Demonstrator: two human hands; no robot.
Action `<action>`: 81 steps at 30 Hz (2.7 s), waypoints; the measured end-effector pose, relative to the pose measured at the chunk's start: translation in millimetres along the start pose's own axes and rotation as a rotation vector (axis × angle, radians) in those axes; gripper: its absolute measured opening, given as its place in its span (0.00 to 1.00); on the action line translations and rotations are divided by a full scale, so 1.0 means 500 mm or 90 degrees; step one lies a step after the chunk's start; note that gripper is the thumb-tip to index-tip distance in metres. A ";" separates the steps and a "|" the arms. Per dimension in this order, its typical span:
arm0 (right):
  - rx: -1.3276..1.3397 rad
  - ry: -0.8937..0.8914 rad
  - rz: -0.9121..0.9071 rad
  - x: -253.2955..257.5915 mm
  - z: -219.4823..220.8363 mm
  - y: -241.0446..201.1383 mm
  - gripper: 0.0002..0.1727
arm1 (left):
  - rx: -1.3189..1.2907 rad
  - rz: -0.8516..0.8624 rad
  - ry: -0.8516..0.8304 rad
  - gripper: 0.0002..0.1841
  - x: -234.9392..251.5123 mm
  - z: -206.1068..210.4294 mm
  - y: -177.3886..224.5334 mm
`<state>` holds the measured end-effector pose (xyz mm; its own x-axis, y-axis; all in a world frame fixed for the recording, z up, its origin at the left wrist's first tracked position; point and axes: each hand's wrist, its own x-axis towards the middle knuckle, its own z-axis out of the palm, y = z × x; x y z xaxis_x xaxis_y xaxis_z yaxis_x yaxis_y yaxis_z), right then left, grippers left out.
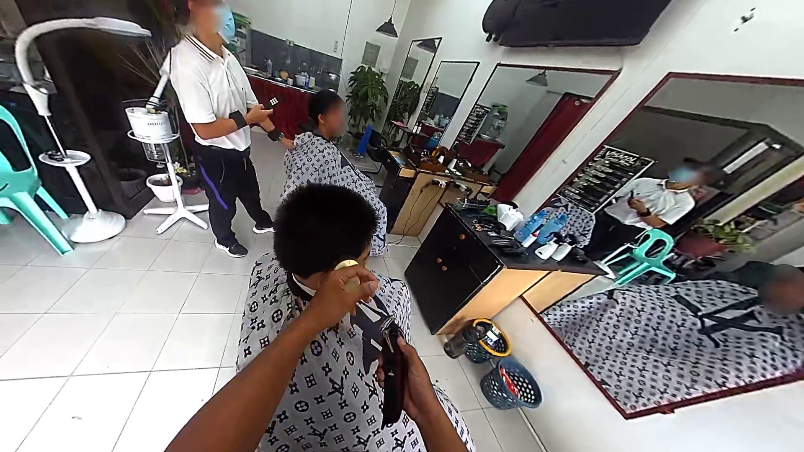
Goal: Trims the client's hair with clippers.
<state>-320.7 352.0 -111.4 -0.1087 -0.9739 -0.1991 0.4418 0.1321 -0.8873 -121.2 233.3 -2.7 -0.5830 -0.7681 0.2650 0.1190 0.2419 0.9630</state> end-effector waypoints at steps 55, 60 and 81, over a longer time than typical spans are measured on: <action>0.035 -0.039 -0.017 0.018 0.022 -0.041 0.26 | 0.700 0.428 0.446 0.12 -0.062 -0.027 -0.080; 0.039 -0.036 -0.027 0.017 0.008 -0.034 0.26 | 0.275 0.163 -0.032 0.14 -0.062 0.012 0.014; 0.041 -0.038 -0.018 0.026 0.001 -0.029 0.27 | -0.018 0.164 -0.015 0.11 -0.064 -0.022 0.014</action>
<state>-328.0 337.3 -100.7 -0.0689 -0.9867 -0.1472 0.4959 0.0941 -0.8633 -92.6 253.1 -3.8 -0.5494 -0.6688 0.5008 0.2884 0.4108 0.8649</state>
